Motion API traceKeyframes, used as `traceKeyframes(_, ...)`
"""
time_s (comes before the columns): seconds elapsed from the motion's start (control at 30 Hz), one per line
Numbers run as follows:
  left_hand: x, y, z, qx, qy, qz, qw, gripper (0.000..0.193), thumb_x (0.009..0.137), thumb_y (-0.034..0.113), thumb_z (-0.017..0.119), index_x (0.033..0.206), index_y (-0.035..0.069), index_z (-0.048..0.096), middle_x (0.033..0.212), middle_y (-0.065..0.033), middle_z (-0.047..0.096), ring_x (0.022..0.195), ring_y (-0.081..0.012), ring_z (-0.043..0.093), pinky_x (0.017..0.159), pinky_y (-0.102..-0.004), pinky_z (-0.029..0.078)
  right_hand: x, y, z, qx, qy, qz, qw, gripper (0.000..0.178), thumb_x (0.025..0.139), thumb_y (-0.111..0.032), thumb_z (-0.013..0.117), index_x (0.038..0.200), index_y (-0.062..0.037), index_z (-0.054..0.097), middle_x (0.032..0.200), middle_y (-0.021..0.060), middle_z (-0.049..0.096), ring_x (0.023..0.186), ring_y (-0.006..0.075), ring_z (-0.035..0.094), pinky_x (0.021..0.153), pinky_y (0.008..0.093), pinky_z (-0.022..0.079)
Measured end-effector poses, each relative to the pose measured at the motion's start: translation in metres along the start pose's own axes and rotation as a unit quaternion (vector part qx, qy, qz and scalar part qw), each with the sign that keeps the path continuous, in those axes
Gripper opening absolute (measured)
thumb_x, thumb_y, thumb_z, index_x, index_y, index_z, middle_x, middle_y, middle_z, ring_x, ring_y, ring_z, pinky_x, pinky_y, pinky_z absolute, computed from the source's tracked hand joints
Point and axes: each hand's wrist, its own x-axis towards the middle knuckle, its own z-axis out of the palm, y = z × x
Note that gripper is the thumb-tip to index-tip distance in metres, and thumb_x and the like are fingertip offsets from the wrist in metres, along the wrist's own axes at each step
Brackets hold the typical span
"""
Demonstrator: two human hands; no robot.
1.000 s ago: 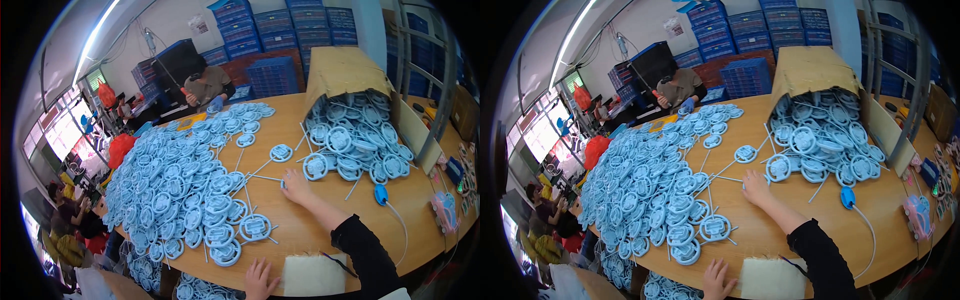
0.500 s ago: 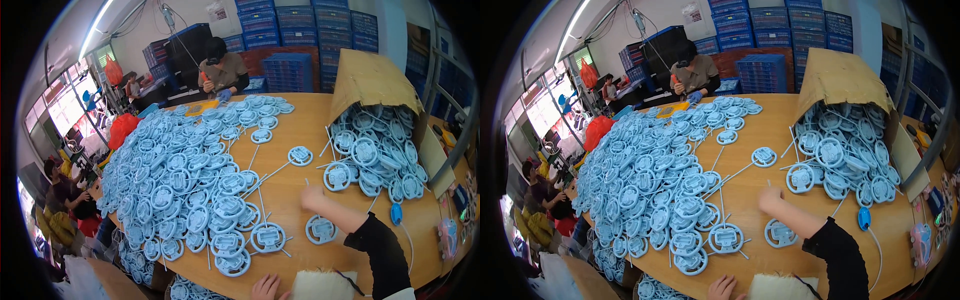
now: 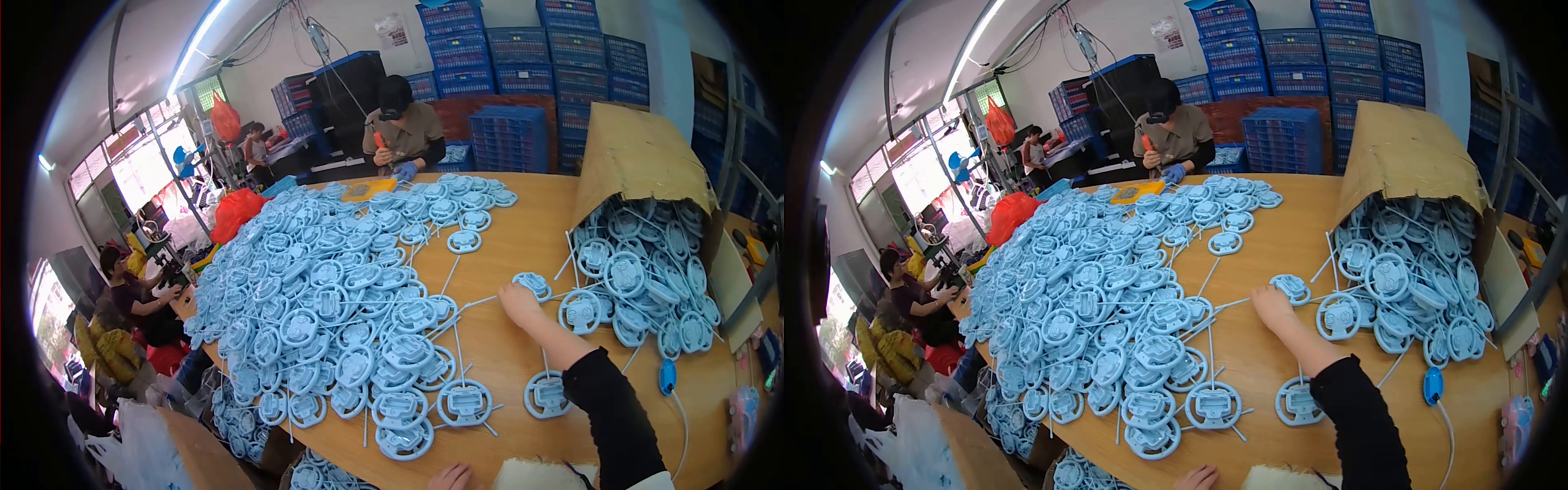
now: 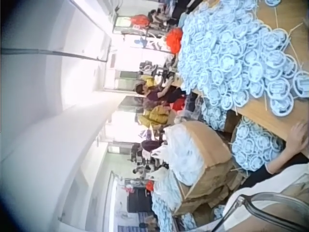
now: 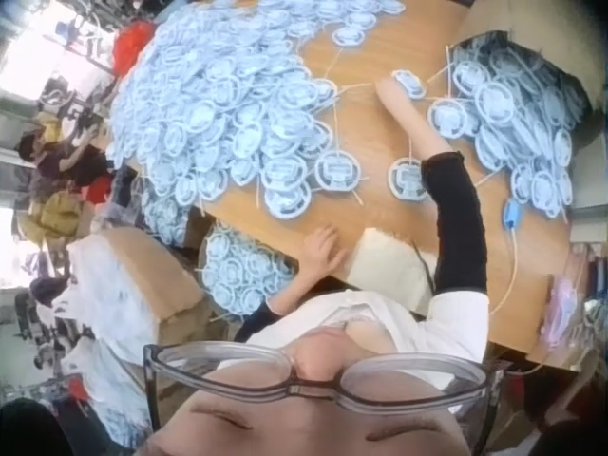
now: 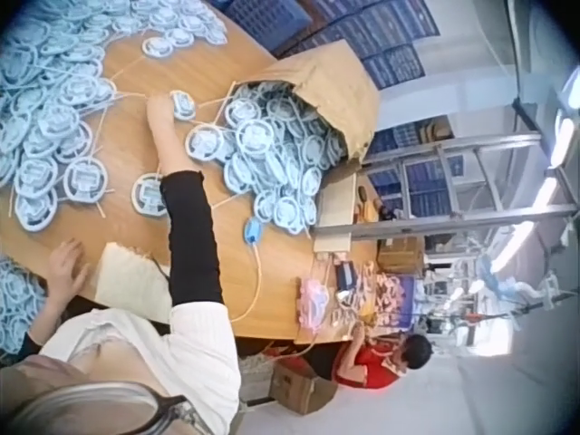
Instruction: The recorder hangs a small blue fan on a rail and then uses a manual tool to thread wires or string through small blue circular plastic components.
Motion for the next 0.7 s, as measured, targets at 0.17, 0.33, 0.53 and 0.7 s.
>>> traceKeyframes(0.17,0.010,0.000,0.001,-0.014,0.025,0.009,1.000,0.036,0.067,0.020,0.067,0.094,-0.002,0.058,0.101,-0.0164,0.058,0.095,-0.0320,0.054,0.080,-0.0392,0.043,-0.050,0.025,-0.059,0.164,0.146,0.068,0.973,0.008,0.077,-0.006,0.049,0.081,-0.0030,0.054,0.077,0.0114,0.059,0.078,0.0264,0.058,0.063,0.0346,0.048)
traceKeyframes(0.33,0.003,-0.007,-0.001,-0.020,0.025,0.015,0.999,0.034,0.073,0.017,0.063,0.100,-0.001,0.056,0.102,-0.0161,0.057,0.096,-0.0311,0.054,0.081,-0.0387,0.044,-0.113,0.016,-0.154,0.443,0.211,0.133,0.861,0.010,0.081,-0.009,0.049,0.079,-0.0005,0.054,0.070,0.0138,0.058,0.064,0.0271,0.058,0.058,0.0328,0.046)
traceKeyframes(0.53,0.024,0.032,-0.022,-0.340,0.060,-0.058,0.937,0.064,0.068,0.017,0.070,0.121,-0.003,0.040,0.124,-0.0192,0.042,0.115,-0.0293,0.041,0.094,-0.0364,0.034,-0.209,-0.063,-0.212,0.515,-0.015,0.081,0.853,0.019,0.082,-0.018,0.053,0.076,-0.0001,0.055,0.068,0.0145,0.059,0.062,0.0301,0.058,0.055,0.0365,0.044)
traceKeyframes(0.7,0.018,0.068,-0.019,-0.580,-0.108,-0.209,0.780,0.054,0.077,0.016,0.064,0.121,-0.004,0.040,0.113,-0.0138,0.051,0.106,-0.0199,0.048,0.088,-0.0298,0.038,-0.273,-0.111,-0.221,0.488,0.043,0.034,0.871,0.018,0.080,-0.018,0.057,0.084,-0.0007,0.055,0.073,0.0135,0.059,0.067,0.0279,0.059,0.059,0.0354,0.045)
